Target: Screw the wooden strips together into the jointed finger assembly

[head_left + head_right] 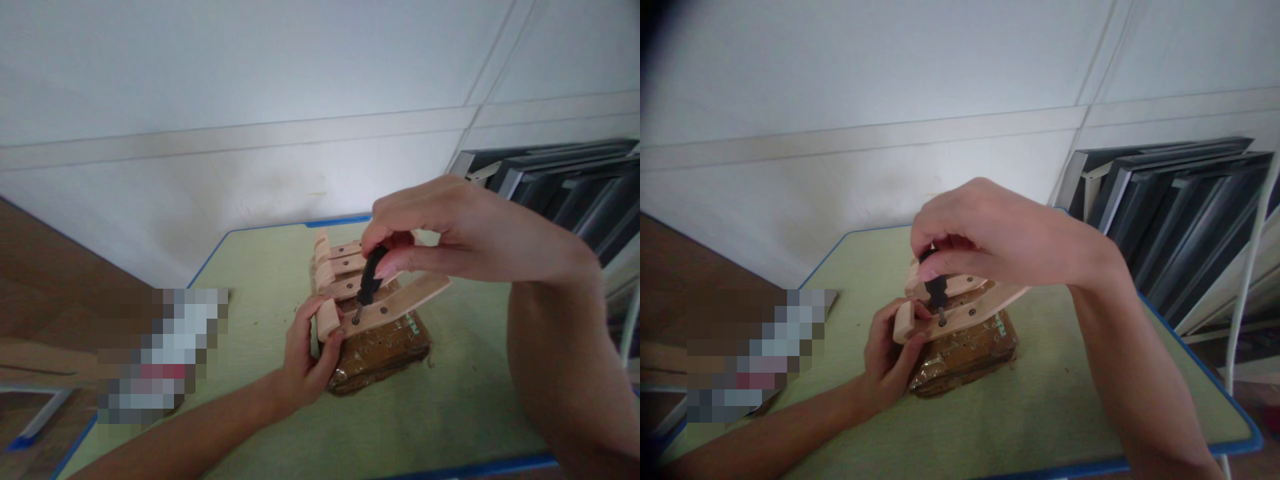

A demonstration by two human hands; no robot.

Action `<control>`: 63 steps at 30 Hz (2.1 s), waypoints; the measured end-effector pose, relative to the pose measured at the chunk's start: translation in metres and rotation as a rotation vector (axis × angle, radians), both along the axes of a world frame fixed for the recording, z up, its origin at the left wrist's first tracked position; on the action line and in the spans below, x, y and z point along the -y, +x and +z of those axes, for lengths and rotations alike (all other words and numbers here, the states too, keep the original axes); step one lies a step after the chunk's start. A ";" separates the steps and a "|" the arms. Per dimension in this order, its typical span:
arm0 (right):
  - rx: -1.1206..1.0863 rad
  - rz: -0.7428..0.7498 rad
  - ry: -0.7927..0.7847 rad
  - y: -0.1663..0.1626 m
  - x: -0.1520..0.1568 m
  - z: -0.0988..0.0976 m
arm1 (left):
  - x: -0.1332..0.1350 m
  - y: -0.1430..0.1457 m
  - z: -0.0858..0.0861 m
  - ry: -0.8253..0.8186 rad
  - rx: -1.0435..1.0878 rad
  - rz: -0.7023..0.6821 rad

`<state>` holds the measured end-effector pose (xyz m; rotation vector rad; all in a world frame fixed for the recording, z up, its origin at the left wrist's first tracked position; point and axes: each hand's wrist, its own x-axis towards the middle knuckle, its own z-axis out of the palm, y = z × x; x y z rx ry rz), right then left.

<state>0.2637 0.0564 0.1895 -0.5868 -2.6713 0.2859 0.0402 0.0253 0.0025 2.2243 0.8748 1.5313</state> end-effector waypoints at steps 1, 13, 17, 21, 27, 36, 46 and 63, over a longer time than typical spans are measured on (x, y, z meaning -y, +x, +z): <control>0.015 -0.011 0.024 -0.001 0.000 -0.001 | 0.000 0.000 0.000 -0.007 0.010 -0.004; 0.142 -0.335 0.293 -0.010 -0.008 -0.013 | 0.000 0.001 -0.001 0.020 -0.001 0.001; 0.094 -0.276 0.259 -0.014 -0.005 -0.012 | 0.001 0.001 -0.001 -0.025 0.017 -0.027; 0.066 -0.300 0.272 -0.013 -0.013 -0.016 | 0.000 0.002 0.000 -0.015 0.012 -0.040; -0.023 -0.002 0.133 -0.003 -0.016 -0.014 | 0.000 0.001 0.000 0.007 -0.011 0.000; 0.025 0.053 -0.040 0.012 -0.003 -0.001 | 0.001 -0.002 0.000 0.008 -0.019 0.021; 0.001 0.022 0.009 0.007 -0.006 -0.002 | 0.001 -0.002 -0.003 0.012 -0.019 0.018; 0.012 -0.181 0.209 -0.007 -0.010 -0.014 | 0.001 0.001 -0.002 -0.002 -0.008 0.007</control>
